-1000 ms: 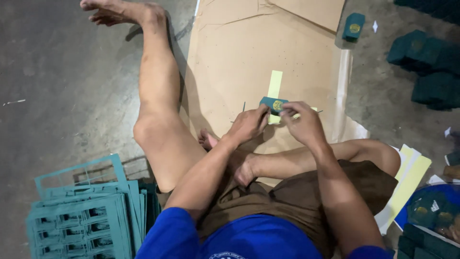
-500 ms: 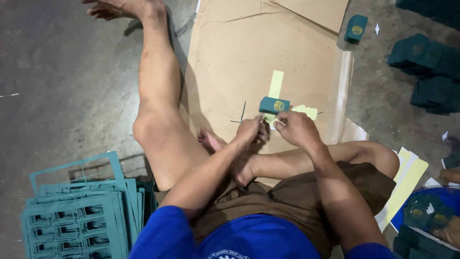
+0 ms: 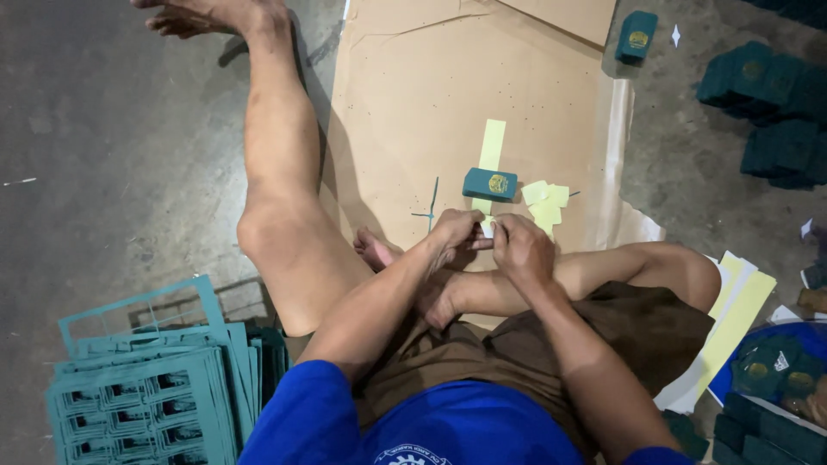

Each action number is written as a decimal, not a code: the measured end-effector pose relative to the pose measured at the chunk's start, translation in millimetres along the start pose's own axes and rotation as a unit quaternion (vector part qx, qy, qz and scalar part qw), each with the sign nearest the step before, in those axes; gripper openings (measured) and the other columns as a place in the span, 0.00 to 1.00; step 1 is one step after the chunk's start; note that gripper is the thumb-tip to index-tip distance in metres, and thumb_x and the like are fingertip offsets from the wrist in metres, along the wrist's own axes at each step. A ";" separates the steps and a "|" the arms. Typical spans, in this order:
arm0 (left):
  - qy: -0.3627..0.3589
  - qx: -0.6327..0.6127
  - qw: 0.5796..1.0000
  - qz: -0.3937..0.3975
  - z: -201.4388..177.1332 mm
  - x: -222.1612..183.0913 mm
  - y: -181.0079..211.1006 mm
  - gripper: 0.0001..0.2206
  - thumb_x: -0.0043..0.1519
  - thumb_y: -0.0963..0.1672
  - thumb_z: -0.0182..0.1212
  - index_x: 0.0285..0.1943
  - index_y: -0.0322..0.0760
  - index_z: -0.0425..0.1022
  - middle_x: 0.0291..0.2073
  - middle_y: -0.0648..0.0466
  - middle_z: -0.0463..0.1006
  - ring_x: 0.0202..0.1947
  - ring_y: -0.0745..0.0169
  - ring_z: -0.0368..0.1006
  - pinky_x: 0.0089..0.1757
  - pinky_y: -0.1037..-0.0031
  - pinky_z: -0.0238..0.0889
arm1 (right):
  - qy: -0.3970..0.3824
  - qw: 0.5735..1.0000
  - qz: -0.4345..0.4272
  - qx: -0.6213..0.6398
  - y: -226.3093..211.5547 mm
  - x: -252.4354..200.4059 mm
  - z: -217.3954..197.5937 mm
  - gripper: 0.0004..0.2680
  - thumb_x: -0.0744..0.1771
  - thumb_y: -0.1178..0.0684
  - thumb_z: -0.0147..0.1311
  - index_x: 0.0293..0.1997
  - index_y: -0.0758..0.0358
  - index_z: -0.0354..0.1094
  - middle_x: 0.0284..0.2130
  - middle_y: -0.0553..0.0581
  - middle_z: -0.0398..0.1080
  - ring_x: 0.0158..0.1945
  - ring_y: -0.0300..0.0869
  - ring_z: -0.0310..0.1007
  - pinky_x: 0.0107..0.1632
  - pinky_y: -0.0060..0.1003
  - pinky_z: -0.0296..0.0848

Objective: Applying adhesive labels to the tops of small green rectangular boxes.

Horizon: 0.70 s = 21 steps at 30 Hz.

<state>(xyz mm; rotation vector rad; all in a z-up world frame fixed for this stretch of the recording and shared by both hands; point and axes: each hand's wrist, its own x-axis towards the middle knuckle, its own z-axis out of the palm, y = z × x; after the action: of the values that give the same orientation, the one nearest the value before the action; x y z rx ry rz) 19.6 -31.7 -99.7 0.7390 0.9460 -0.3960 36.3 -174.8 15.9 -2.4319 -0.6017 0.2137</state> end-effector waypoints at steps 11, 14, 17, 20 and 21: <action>-0.018 0.031 0.999 -0.001 -3.5 8.0 -4.9 0.14 0.65 0.42 0.54 0.45 0.17 0.76 0.30 0.41 0.79 0.19 0.57 0.72 0.19 0.71 0.63 | 0.081 0.979 0.104 0.159 34.2 -7.8 32.2 0.05 0.68 0.55 0.58 0.43 0.64 0.76 0.29 0.60 0.78 0.31 0.40 0.79 0.37 0.37 0.74; -0.066 0.023 0.998 -0.007 -8.4 14.3 -5.4 0.16 0.66 0.44 0.51 0.46 0.18 0.78 0.32 0.40 0.81 0.21 0.57 0.73 0.20 0.72 0.64 | 0.135 0.954 0.127 0.237 87.5 -5.2 46.3 0.05 0.69 0.56 0.58 0.47 0.65 0.74 0.33 0.60 0.77 0.32 0.38 0.77 0.38 0.33 0.75; -0.080 0.036 0.996 -0.010 -4.2 -6.9 3.9 0.19 0.68 0.45 0.46 0.48 0.19 0.77 0.35 0.40 0.83 0.29 0.55 0.79 0.27 0.72 0.72 | 0.162 0.930 0.159 0.290 119.9 4.5 34.1 0.07 0.71 0.56 0.56 0.53 0.67 0.71 0.37 0.60 0.75 0.34 0.39 0.75 0.39 0.33 0.74; -0.087 0.084 0.993 0.004 -10.7 -10.5 1.3 0.22 0.69 0.47 0.40 0.48 0.21 0.77 0.36 0.39 0.83 0.33 0.51 0.81 0.33 0.69 0.76 | 0.127 0.961 0.180 0.170 100.8 17.1 -14.6 0.13 0.68 0.58 0.58 0.58 0.68 0.68 0.43 0.63 0.72 0.35 0.44 0.75 0.41 0.37 0.74; -0.094 0.119 0.988 0.021 -14.7 -6.9 -2.2 0.25 0.70 0.49 0.38 0.47 0.21 0.77 0.34 0.38 0.82 0.32 0.49 0.80 0.33 0.66 0.74 | 0.093 0.979 0.171 0.057 88.2 20.5 -35.4 0.17 0.64 0.60 0.61 0.59 0.68 0.65 0.48 0.65 0.71 0.37 0.47 0.77 0.43 0.40 0.75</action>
<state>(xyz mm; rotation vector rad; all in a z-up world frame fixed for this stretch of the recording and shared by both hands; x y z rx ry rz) 6.0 -22.7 -100.2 0.9200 0.7104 -0.5389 97.2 -246.3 -9.4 -2.3941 -0.0823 0.1526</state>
